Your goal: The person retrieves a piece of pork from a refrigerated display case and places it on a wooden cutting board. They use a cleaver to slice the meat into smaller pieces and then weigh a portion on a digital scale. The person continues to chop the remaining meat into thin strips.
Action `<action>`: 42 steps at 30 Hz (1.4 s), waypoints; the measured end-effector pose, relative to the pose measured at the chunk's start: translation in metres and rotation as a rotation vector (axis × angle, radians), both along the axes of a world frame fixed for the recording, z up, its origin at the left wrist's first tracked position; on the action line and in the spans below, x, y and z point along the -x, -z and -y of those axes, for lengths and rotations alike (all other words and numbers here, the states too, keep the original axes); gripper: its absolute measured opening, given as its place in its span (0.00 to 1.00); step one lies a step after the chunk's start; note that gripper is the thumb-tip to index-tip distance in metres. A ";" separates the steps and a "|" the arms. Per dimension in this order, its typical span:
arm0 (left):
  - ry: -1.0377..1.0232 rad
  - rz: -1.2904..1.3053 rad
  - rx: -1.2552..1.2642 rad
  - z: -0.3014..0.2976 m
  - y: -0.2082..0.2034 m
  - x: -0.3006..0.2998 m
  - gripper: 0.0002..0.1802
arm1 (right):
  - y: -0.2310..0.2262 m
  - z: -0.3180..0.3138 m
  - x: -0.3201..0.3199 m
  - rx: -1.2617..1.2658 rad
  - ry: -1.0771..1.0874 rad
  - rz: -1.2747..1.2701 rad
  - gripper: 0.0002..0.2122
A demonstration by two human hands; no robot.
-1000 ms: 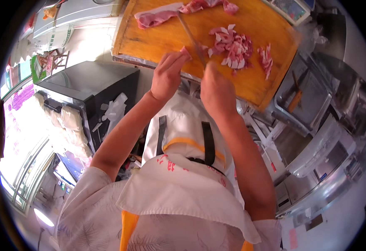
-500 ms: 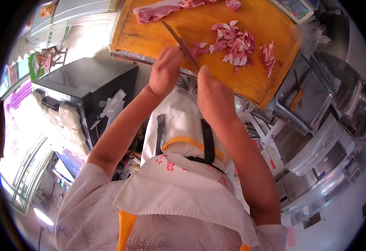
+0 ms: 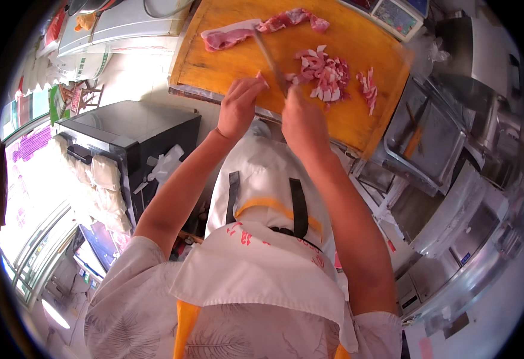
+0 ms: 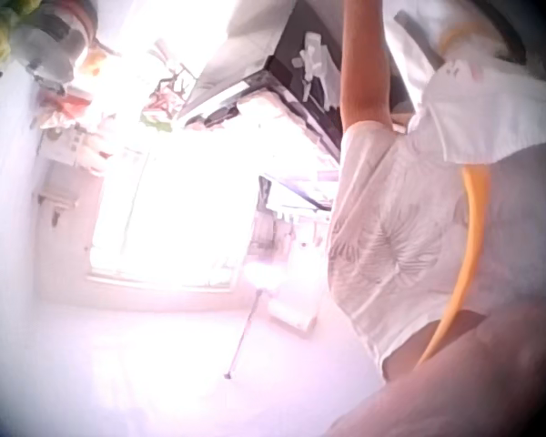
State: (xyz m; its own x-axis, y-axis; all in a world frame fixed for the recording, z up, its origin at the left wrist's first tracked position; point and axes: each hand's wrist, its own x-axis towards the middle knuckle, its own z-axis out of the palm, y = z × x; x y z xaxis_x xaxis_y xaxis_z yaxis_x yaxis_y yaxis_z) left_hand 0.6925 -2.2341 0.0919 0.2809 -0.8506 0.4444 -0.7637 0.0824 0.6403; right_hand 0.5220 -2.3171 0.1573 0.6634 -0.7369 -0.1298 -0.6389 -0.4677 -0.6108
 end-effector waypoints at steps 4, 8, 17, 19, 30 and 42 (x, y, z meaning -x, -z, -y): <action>-0.001 -0.007 0.053 -0.004 0.010 -0.005 0.20 | -0.032 -0.012 0.016 -0.010 -0.013 -0.098 0.13; 0.040 0.018 -0.011 -0.003 0.004 -0.005 0.19 | -0.046 -0.019 0.021 -0.039 -0.125 -0.255 0.15; 0.121 0.033 -0.092 -0.004 0.008 -0.010 0.20 | -0.041 -0.020 0.020 -0.096 -0.151 -0.280 0.21; 0.143 0.020 -0.091 -0.002 0.008 -0.013 0.19 | -0.037 -0.020 0.016 -0.114 -0.152 -0.272 0.23; 0.030 0.059 -0.067 0.016 0.001 -0.032 0.20 | -0.011 -0.003 -0.022 -0.109 -0.085 -0.155 0.20; 0.023 -0.022 -0.091 0.011 0.003 -0.024 0.19 | -0.007 -0.015 -0.028 -0.080 -0.045 -0.125 0.19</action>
